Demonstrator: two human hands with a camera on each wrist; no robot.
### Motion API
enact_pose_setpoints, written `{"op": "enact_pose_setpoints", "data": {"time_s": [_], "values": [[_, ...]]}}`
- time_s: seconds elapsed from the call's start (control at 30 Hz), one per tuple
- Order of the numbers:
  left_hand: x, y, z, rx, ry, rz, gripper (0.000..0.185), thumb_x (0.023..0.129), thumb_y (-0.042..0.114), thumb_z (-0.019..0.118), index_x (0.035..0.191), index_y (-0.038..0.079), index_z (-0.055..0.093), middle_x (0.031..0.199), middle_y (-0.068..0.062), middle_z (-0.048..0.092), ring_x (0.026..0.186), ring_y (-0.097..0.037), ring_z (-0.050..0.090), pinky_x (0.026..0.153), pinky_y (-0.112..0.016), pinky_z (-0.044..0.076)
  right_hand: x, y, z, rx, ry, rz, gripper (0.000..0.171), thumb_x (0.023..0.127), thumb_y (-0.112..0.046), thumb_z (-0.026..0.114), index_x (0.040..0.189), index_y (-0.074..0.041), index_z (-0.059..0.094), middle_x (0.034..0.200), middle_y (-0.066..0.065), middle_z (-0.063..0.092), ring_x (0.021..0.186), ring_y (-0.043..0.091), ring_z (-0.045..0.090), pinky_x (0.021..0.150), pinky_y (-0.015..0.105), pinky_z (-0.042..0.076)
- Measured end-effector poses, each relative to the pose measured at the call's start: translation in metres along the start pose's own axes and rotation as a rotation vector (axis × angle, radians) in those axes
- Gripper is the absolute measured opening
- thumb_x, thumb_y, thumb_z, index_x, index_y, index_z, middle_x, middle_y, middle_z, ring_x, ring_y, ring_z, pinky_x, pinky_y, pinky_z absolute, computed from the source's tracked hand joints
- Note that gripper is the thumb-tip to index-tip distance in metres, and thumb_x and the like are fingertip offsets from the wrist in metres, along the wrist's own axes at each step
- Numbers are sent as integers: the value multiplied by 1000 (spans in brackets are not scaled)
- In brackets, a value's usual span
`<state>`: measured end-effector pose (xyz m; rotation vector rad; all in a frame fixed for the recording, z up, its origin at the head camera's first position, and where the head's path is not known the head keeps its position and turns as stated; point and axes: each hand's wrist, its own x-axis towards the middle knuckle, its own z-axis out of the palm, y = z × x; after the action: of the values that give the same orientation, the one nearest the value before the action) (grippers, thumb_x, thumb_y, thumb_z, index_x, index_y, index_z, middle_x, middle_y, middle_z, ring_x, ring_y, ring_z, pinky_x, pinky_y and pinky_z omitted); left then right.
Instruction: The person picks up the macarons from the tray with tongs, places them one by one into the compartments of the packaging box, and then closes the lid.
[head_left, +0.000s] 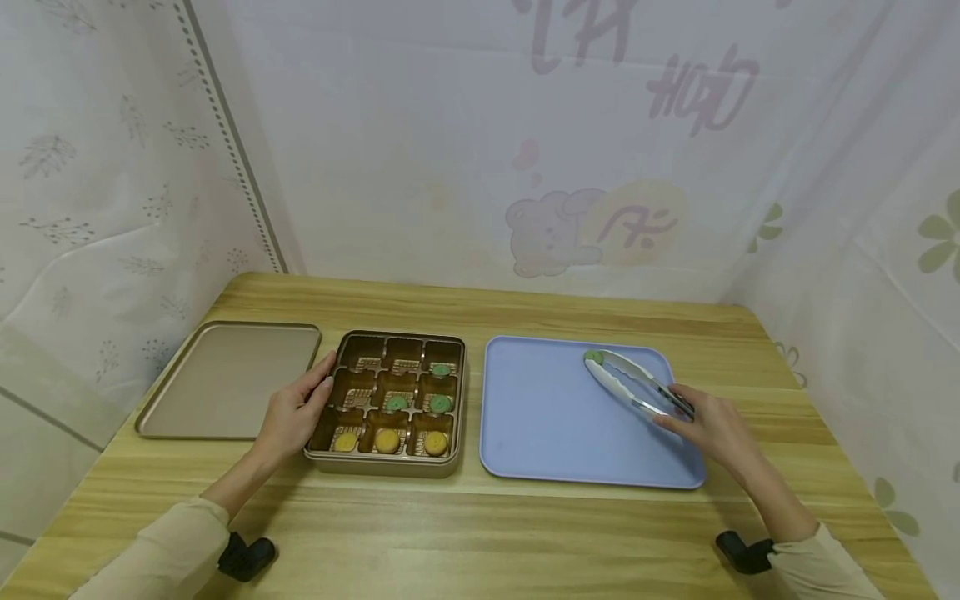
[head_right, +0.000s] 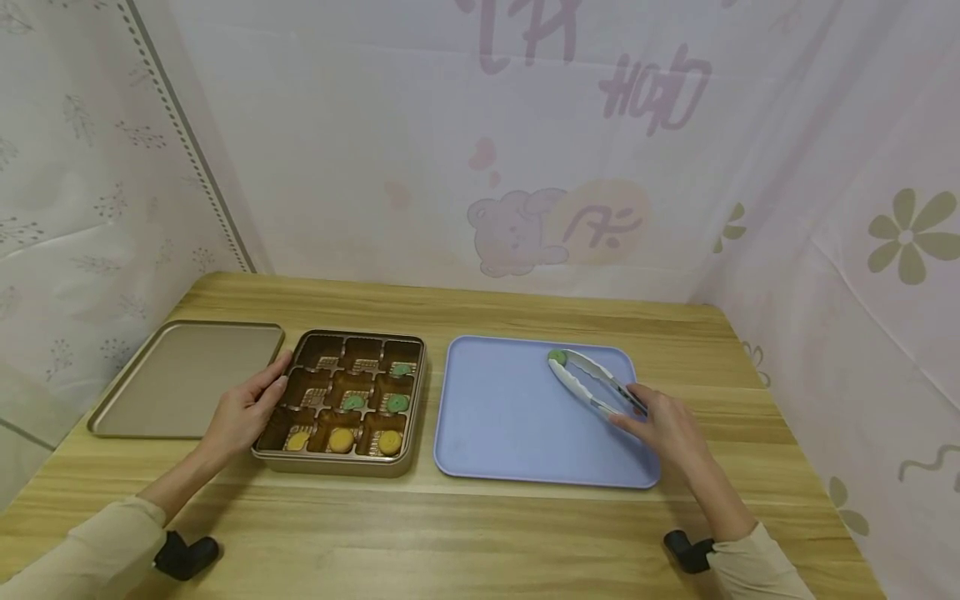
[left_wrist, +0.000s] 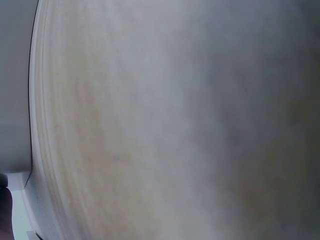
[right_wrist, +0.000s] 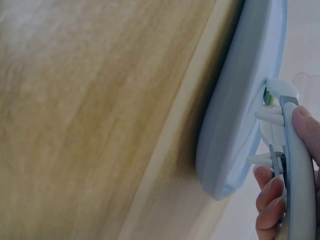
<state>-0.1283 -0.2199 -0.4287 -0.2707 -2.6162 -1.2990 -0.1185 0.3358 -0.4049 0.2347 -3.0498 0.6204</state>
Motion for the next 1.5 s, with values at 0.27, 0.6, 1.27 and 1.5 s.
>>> {"op": "enact_pose_setpoints", "data": {"time_s": [0.27, 0.6, 1.27, 1.5], "values": [[0, 0, 0, -3, -7, -12, 45, 106, 18, 43, 147, 0, 41, 149, -24, 43, 134, -46, 40, 92, 9, 22, 1, -1, 0, -3, 5, -8, 60, 85, -27, 77, 127, 11, 58, 95, 21, 69, 69, 16, 52, 54, 22, 38], [0, 1, -1, -4, -13, -19, 46, 106, 18, 43, 148, 0, 40, 150, -24, 42, 134, -46, 39, 91, 10, 22, 0, 0, 0, 6, 11, -4, 60, 84, -25, 77, 127, 12, 57, 79, 9, 62, 59, 10, 43, 47, 21, 31], [0, 0, 0, -13, -12, -8, 46, 106, 18, 43, 147, -1, 40, 150, -24, 42, 134, -46, 38, 92, 9, 22, 11, -24, -5, -12, 48, -98, 43, 85, -33, 76, 113, -2, 66, 69, -2, 50, 57, 6, 38, 48, 20, 29], [0, 0, 0, -15, -10, -4, 46, 106, 17, 43, 147, -3, 40, 150, -25, 42, 134, -46, 39, 92, 9, 22, 28, -55, 1, 40, 55, -197, 29, 84, -29, 78, 98, -8, 64, 74, 0, 53, 59, 5, 38, 52, 20, 33]]}}
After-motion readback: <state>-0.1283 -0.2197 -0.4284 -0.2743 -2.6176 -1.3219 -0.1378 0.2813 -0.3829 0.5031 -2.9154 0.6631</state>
